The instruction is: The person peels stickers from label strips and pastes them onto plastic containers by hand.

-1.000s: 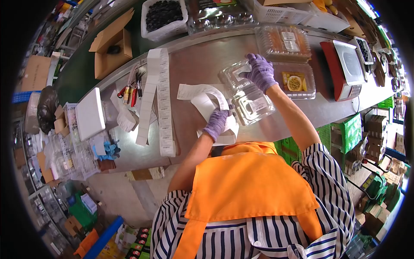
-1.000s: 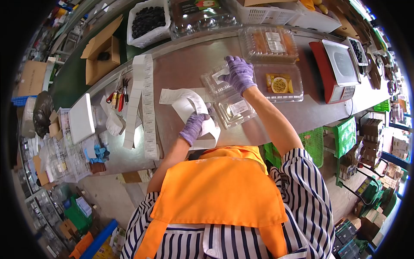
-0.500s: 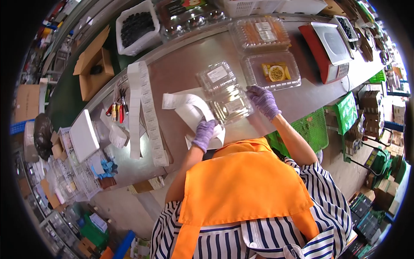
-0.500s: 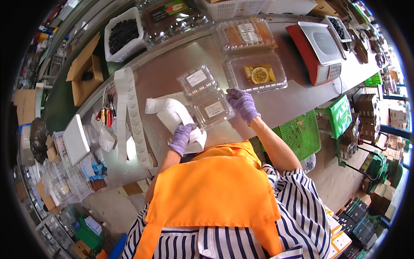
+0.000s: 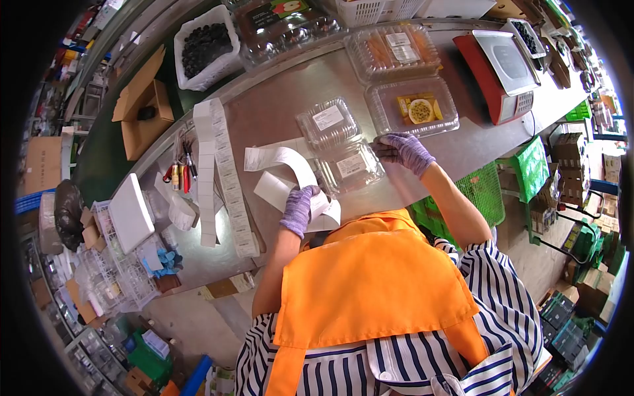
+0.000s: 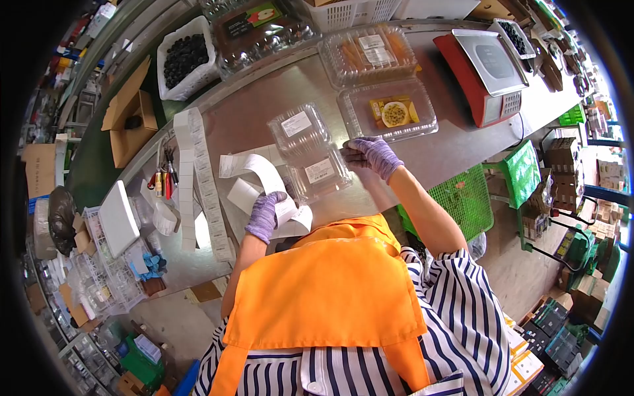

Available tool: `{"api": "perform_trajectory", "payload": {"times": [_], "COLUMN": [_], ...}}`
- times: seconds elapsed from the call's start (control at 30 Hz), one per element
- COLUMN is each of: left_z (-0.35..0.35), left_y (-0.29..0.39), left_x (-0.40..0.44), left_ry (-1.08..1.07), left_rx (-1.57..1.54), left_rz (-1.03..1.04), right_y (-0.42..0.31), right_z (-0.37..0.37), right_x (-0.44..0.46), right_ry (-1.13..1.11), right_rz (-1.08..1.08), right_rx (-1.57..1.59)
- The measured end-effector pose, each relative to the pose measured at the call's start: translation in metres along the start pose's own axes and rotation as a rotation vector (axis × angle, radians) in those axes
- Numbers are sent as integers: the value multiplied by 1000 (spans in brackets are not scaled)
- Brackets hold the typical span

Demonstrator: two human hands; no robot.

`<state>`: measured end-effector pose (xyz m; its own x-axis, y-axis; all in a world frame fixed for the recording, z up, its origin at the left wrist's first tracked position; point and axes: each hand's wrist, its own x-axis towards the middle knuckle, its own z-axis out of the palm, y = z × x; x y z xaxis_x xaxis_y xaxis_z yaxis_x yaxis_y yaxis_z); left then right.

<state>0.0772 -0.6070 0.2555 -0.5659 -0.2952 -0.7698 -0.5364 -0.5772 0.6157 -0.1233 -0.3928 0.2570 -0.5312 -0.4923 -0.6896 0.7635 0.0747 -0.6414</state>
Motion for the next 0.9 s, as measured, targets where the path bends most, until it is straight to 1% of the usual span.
{"api": "perform_trajectory", "payload": {"times": [0.07,0.13,0.23,0.33,0.37,0.4,0.43,0.47,0.53,0.57,0.6,0.63,0.7,0.73,0.8,0.83,0.87,0.9], "left_z": [-2,-3,-6,-9,-15,-10,-7,-6,-6,-6,-8,-9,-18,-27,-44,-40,-32,-28], "left_y": [2,3,0,-5,-16,-13,-8,-7,-7,-7,-11,-9,-16,-22,-30,-20,-1,11], "left_x": [0,-1,5,10,20,16,11,9,6,5,10,6,12,19,33,25,8,-2], "left_ry": [-19,-58,-13,-34,-75,-53,-28,-44,-38,-38,-16,-65,-86,-160,-297,-338,-377,-416], "left_rx": [-55,-146,-84,-72,-200,-189,-177,-206,-109,-60,-47,10,147,45,-164,-268,-372,-475], "left_rz": [-11,-38,-121,-144,-182,-179,-175,-175,-122,-93,-117,-88,62,41,4,-12,-30,-45], "right_y": [0,0,-1,-1,-1,0,10,20,19,16,9,0,-12,-11,-24,-33,-42,-51], "right_z": [-3,-5,-3,-1,-1,4,-3,-7,-3,-4,-1,7,18,13,-16,-35,-52,-74], "right_x": [1,3,2,4,4,1,8,17,17,15,8,-4,-26,-25,-21,-19,-22,-22], "right_ry": [-12,-34,-54,-68,-70,-89,-197,-271,-365,-382,-397,-343,-238,-292,-165,-105,-24,41], "right_rz": [25,62,105,164,186,151,-61,-177,-382,-468,-551,-423,-174,-212,-278,-306,-399,-355], "right_rx": [21,-22,-71,-75,-71,-99,-326,-482,-791,-945,-1102,-911,-521,-416,-191,-77,-138,-138]}}
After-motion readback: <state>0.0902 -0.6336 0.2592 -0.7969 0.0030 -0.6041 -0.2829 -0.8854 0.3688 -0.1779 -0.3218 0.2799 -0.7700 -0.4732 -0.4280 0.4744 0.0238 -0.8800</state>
